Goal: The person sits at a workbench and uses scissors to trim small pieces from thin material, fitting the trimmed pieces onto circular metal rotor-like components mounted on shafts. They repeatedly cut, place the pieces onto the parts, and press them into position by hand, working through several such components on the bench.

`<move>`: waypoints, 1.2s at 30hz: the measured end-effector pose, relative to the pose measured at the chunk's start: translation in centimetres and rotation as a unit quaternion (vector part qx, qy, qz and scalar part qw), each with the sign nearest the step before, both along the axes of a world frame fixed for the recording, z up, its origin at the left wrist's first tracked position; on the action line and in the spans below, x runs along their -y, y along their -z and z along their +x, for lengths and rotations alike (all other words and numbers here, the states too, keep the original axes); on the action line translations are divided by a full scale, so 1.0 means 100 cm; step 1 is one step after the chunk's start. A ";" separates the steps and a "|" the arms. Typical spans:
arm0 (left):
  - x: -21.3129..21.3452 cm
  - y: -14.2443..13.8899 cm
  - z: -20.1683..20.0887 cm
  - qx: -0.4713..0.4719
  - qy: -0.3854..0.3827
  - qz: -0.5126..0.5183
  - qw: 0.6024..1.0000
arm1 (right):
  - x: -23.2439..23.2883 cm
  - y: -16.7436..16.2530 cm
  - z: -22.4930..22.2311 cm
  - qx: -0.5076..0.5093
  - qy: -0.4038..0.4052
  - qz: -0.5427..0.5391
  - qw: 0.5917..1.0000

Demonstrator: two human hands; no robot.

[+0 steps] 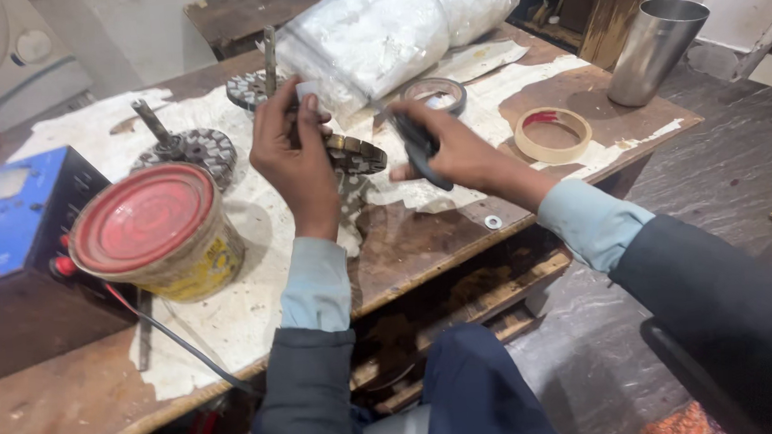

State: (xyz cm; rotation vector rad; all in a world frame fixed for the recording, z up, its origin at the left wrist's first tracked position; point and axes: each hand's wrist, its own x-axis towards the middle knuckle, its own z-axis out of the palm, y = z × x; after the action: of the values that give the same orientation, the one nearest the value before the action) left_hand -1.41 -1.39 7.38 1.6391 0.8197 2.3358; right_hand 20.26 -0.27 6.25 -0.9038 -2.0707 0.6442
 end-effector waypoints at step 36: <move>-0.007 0.012 -0.023 0.068 0.030 -0.040 0.996 | 0.021 -0.037 -0.002 -0.016 -0.110 -0.268 0.957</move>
State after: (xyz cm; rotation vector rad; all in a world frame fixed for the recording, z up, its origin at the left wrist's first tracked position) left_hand -3.75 -0.66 6.15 1.4343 0.8131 2.3109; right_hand 20.10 -2.39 9.97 -0.9473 -2.0132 1.3775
